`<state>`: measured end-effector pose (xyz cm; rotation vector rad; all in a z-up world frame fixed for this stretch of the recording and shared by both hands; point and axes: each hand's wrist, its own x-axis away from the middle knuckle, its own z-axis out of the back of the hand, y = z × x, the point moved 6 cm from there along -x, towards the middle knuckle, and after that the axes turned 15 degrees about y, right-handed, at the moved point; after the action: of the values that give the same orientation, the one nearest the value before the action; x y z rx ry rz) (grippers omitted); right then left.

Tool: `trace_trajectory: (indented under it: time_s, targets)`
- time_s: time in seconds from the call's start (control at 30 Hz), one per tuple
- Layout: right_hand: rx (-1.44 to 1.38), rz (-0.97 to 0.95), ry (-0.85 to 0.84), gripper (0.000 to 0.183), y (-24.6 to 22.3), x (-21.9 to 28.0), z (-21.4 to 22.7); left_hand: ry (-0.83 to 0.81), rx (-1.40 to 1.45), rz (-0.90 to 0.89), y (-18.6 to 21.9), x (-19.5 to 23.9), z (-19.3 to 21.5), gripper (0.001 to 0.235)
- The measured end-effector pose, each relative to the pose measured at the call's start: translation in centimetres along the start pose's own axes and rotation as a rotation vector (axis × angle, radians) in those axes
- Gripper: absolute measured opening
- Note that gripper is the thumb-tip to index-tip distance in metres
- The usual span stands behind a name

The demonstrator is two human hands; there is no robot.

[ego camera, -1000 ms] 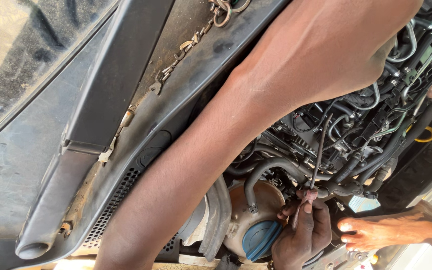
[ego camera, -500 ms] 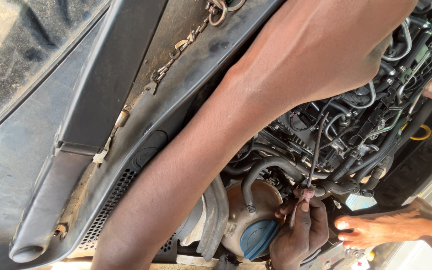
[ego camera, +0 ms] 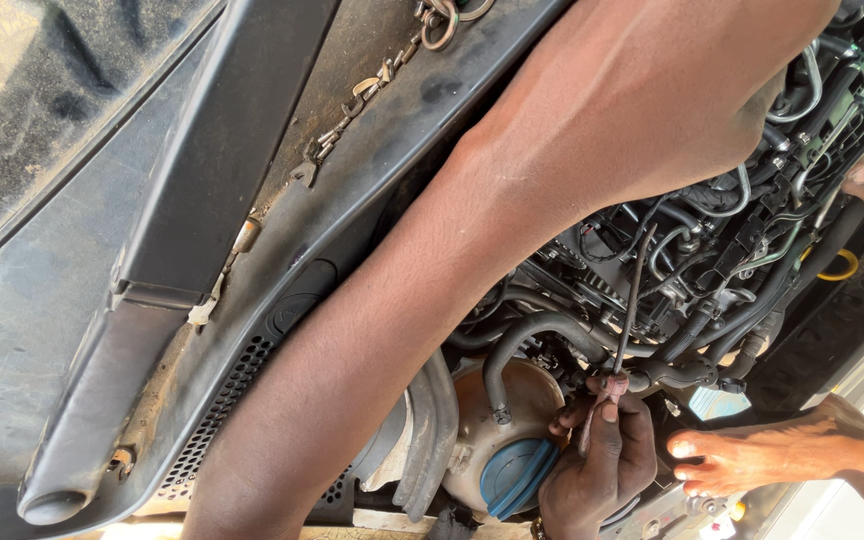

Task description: The person works on a car engine with the hood open, using a screwdriver to adjust components while another person assists by holding parts and using a tool. They manipulate hoses and wires within the engine bay.

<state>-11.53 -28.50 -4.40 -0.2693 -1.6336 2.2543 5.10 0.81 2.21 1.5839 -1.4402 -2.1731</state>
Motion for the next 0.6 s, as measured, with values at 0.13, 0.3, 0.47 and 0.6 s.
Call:
trace_trajectory:
  time_s: [0.13, 0.3, 0.47, 0.6]
  targets:
    - [-0.022, -0.010, 0.001, 0.024, 0.15, -0.06, 0.10, 0.003, 0.006, -0.003, 0.13, -0.09, 0.00, 0.015]
    - [-0.015, -0.009, 0.003, 0.024, 0.33, -0.05, 0.19, 0.003, 0.004, -0.005, 0.12, -0.09, 0.11, 0.015]
    - [-0.011, -0.011, 0.006, 0.025, 0.35, -0.18, 0.26, 0.000, -0.001, -0.005, 0.04, -0.13, 0.16, 0.015]
    - [-0.009, 0.007, -0.015, 0.025, 0.24, -0.20, 0.18, 0.000, 0.000, -0.002, -0.06, -0.01, 0.20, 0.015]
